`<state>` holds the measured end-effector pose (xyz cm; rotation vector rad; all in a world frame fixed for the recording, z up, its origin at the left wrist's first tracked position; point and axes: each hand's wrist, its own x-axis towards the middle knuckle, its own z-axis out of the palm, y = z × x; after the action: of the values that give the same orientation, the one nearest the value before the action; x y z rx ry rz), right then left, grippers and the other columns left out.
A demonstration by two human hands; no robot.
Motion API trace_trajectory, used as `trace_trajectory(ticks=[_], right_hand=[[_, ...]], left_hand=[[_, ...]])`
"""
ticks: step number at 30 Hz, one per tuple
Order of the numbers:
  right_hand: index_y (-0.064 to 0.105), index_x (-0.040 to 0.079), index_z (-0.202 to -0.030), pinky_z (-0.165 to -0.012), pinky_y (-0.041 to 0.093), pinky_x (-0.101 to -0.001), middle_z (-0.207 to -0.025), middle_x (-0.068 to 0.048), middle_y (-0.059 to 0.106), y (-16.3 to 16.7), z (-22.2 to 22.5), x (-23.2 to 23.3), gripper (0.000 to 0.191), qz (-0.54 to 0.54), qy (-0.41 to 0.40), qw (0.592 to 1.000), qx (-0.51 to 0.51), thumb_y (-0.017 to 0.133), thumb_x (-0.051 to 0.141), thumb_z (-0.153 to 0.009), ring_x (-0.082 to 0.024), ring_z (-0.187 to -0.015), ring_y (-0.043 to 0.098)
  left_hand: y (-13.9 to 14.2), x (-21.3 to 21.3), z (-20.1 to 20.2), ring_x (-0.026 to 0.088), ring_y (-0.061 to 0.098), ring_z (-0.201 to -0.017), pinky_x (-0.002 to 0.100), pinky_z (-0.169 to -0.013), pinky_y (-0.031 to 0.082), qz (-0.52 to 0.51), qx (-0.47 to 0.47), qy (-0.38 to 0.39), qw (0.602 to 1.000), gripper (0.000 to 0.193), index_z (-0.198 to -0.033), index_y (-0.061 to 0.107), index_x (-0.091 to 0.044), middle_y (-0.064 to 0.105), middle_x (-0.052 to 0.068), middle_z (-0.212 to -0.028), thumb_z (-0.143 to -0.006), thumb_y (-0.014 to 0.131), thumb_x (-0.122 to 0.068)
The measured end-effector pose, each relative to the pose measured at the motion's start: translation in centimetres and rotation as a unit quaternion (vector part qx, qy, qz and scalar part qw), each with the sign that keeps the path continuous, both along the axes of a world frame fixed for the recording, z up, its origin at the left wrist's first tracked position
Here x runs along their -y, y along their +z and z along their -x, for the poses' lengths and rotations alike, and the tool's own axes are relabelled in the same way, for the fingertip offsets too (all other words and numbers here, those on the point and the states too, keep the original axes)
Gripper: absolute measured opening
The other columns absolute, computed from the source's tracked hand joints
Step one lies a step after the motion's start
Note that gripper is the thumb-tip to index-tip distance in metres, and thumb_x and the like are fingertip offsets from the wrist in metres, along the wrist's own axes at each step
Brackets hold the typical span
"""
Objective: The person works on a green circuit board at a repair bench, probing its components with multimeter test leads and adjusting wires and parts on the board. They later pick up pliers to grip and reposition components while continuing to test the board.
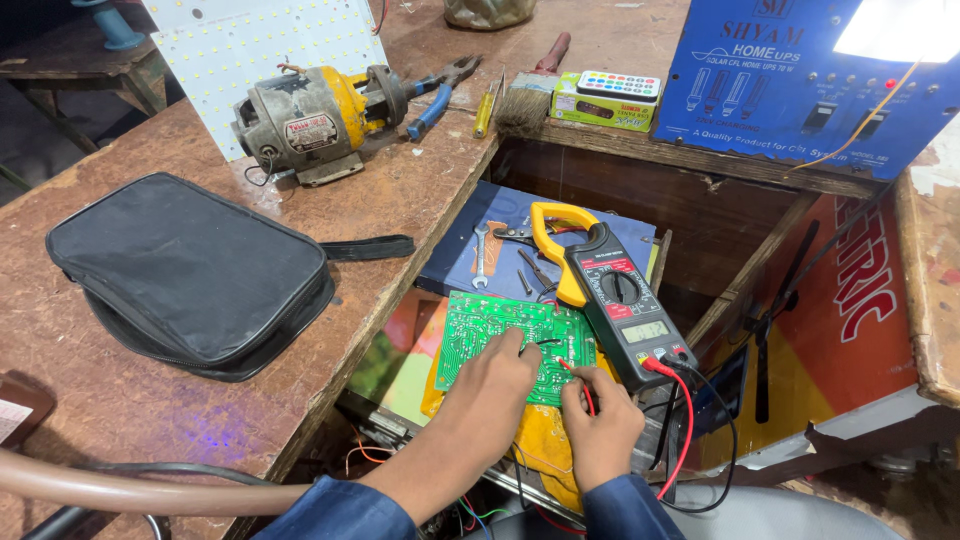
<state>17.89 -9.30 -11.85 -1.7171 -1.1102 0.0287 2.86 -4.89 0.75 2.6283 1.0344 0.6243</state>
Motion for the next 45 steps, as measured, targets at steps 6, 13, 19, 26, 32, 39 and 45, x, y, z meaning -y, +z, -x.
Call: trace_trajectory(ticks=[6,13,19,26,32,39,45], right_hand=[[0.075,0.008,-0.093,-0.071,0.051,-0.0382,-0.074,-0.011,0.07,-0.1,-0.1,0.0,0.013,0.004,0.002,1.0,0.001,0.073,0.013,-0.082,-0.027,-0.069,0.065],[0.074,0.008,-0.094,-0.068,0.051,-0.0378,-0.073,-0.01,0.069,-0.4,-0.1,-0.2,0.013,0.004,-0.005,1.0,-0.002,0.073,0.013,-0.082,-0.025,-0.067,0.064],[0.073,0.007,-0.095,-0.067,0.051,-0.0371,-0.075,-0.011,0.069,-0.2,0.1,-0.1,0.014,0.009,-0.004,1.0,-0.018,0.073,0.014,-0.082,-0.025,-0.067,0.064],[0.073,0.007,-0.096,-0.067,0.052,-0.0361,-0.076,-0.011,0.07,0.0,0.2,0.0,0.015,0.013,-0.001,0.999,-0.035,0.072,0.013,-0.083,-0.024,-0.067,0.065],[0.072,0.006,-0.097,-0.067,0.052,-0.0357,-0.077,-0.011,0.07,-0.2,0.1,0.0,0.015,0.009,0.0,0.999,-0.035,0.072,0.013,-0.083,-0.024,-0.068,0.066],[0.07,0.006,-0.099,-0.067,0.052,-0.0356,-0.08,-0.011,0.07,-0.3,0.2,-0.1,0.016,0.005,0.013,0.999,-0.036,0.071,0.013,-0.085,-0.023,-0.071,0.067],[0.071,0.006,-0.098,-0.066,0.052,-0.0359,-0.077,-0.012,0.068,-0.1,0.3,-0.1,0.016,0.011,0.01,0.999,-0.049,0.071,0.013,-0.084,-0.023,-0.069,0.065]], left_hand=[[0.0,-0.1,0.0,0.043,0.062,-0.104,0.05,-0.082,0.054,-0.003,-0.007,-0.005,1.0,0.026,-0.102,0.062,0.009,0.059,0.026,-0.107,-0.076,0.057,0.01],[0.1,-0.1,0.1,0.043,0.062,-0.103,0.049,-0.081,0.055,-0.008,-0.01,-0.01,1.0,0.024,-0.1,0.063,0.01,0.06,0.026,-0.105,-0.076,0.057,0.01],[0.1,0.0,0.1,0.043,0.062,-0.102,0.049,-0.081,0.054,-0.008,-0.012,-0.011,1.0,0.027,-0.101,0.062,0.01,0.059,0.026,-0.105,-0.075,0.057,0.01],[0.4,0.0,0.2,0.043,0.062,-0.102,0.05,-0.08,0.054,-0.009,-0.001,-0.01,1.0,0.027,-0.099,0.062,0.008,0.059,0.025,-0.105,-0.073,0.057,0.012],[0.7,-0.2,0.3,0.043,0.061,-0.103,0.05,-0.079,0.054,-0.039,0.001,-0.004,0.999,0.027,-0.099,0.06,0.008,0.058,0.025,-0.104,-0.072,0.057,0.011],[1.0,-0.4,0.5,0.042,0.061,-0.103,0.049,-0.079,0.054,-0.044,-0.016,0.008,0.999,0.029,-0.098,0.06,0.006,0.058,0.023,-0.106,-0.069,0.059,0.013],[1.1,-0.7,0.9,0.043,0.06,-0.104,0.049,-0.08,0.054,-0.04,-0.001,0.006,0.999,0.032,-0.099,0.06,0.007,0.057,0.024,-0.106,-0.067,0.061,0.013]])
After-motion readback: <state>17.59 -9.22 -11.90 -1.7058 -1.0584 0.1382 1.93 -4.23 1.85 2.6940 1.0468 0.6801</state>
